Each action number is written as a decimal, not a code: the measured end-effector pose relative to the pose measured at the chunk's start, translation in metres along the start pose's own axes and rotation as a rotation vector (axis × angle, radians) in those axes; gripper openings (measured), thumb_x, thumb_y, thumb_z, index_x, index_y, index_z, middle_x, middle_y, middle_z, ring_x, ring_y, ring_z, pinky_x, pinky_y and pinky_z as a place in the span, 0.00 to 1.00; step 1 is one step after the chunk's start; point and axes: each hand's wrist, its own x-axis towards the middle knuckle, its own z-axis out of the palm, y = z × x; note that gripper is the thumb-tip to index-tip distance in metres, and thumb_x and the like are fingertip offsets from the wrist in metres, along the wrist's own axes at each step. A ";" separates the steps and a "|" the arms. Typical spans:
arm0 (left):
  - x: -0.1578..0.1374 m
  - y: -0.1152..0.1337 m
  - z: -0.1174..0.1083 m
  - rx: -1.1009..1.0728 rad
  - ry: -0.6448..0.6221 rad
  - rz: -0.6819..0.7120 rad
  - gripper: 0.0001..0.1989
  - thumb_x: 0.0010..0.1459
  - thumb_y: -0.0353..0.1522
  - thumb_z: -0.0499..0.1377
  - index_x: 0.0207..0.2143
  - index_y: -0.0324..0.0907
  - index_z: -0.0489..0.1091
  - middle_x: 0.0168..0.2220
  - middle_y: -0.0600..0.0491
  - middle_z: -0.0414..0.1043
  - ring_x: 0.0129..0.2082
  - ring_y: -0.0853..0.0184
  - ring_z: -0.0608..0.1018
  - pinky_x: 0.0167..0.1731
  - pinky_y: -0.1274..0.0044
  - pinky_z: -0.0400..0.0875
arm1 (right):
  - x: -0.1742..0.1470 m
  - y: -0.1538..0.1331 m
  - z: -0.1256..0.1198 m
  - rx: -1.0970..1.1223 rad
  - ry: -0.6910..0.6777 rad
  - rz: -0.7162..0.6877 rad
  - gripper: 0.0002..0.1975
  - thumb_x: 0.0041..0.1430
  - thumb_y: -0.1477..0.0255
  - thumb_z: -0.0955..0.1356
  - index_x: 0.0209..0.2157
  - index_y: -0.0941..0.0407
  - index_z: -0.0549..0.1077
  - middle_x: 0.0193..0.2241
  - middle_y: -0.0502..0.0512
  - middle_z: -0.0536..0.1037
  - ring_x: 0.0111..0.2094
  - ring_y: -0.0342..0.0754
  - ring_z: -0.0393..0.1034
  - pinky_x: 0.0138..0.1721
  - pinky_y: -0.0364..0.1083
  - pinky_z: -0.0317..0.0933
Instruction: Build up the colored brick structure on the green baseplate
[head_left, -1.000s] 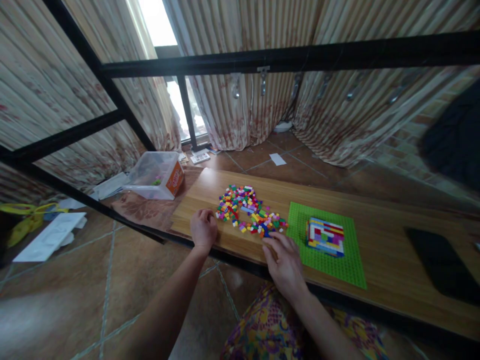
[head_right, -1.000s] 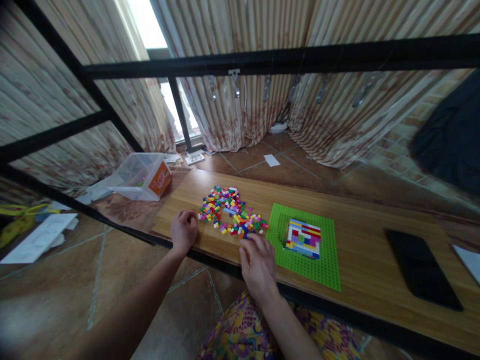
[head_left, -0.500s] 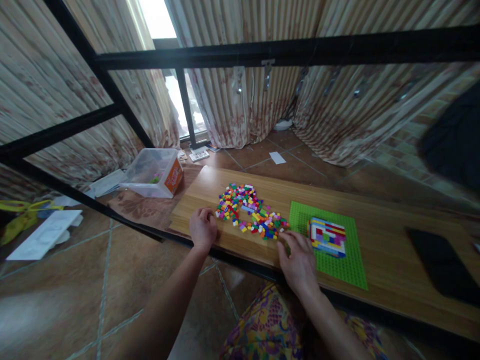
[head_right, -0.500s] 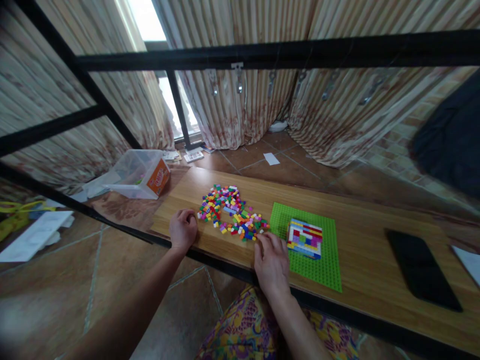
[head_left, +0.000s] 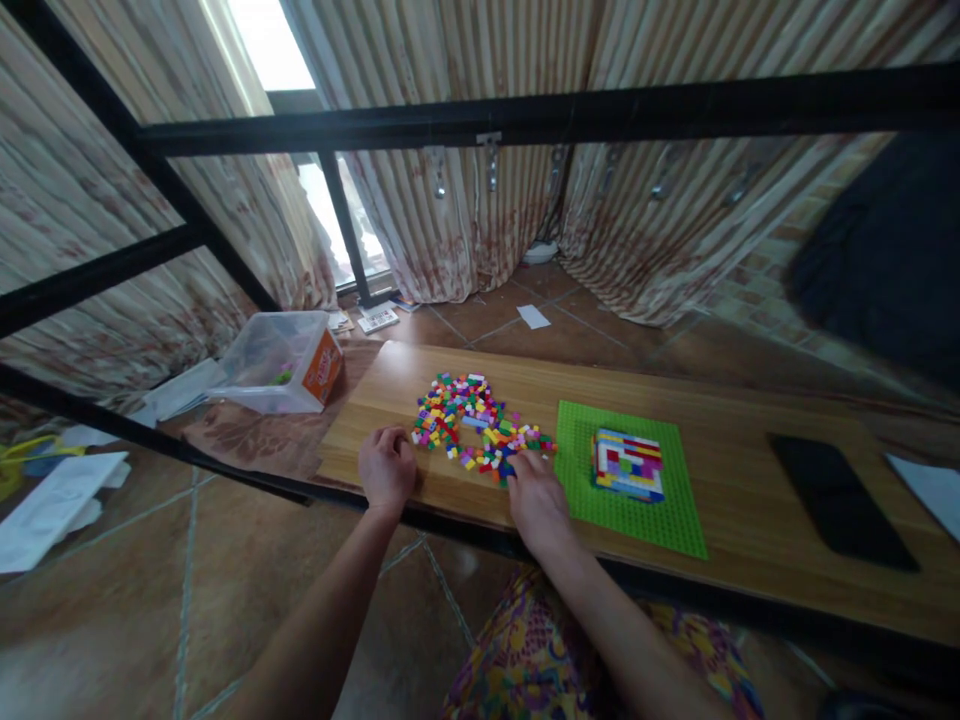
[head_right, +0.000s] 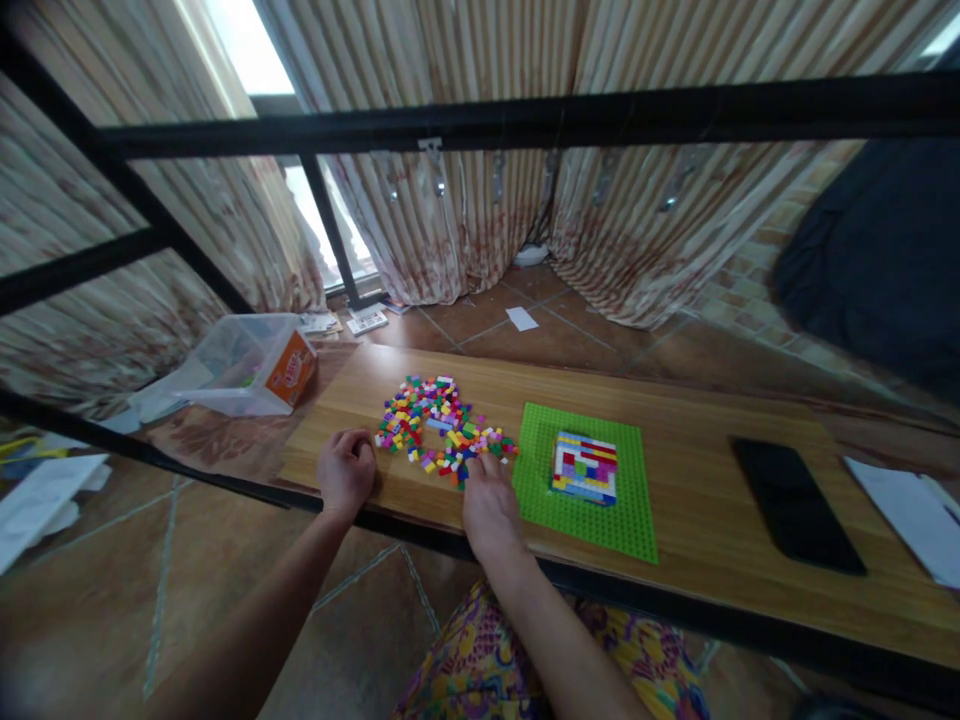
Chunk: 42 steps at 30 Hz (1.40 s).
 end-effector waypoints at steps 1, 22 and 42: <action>0.000 0.000 0.000 0.003 0.002 -0.002 0.10 0.54 0.29 0.52 0.31 0.43 0.73 0.35 0.48 0.75 0.39 0.60 0.75 0.42 0.71 0.68 | 0.006 -0.005 0.002 0.004 -0.009 0.007 0.15 0.56 0.82 0.59 0.39 0.55 0.73 0.42 0.61 0.73 0.48 0.54 0.66 0.49 0.53 0.62; 0.002 0.000 0.000 0.000 -0.008 -0.006 0.10 0.54 0.29 0.52 0.30 0.43 0.74 0.35 0.49 0.74 0.39 0.60 0.75 0.42 0.71 0.68 | 0.035 -0.001 -0.018 0.094 0.064 0.035 0.13 0.63 0.75 0.59 0.36 0.55 0.75 0.37 0.57 0.74 0.41 0.50 0.68 0.45 0.48 0.62; 0.000 0.000 0.001 0.014 -0.002 -0.009 0.09 0.55 0.29 0.52 0.29 0.43 0.73 0.36 0.49 0.75 0.39 0.61 0.75 0.43 0.71 0.67 | 0.049 0.016 -0.016 -0.082 -0.079 0.111 0.14 0.59 0.78 0.61 0.44 0.57 0.74 0.40 0.59 0.73 0.43 0.51 0.66 0.48 0.48 0.59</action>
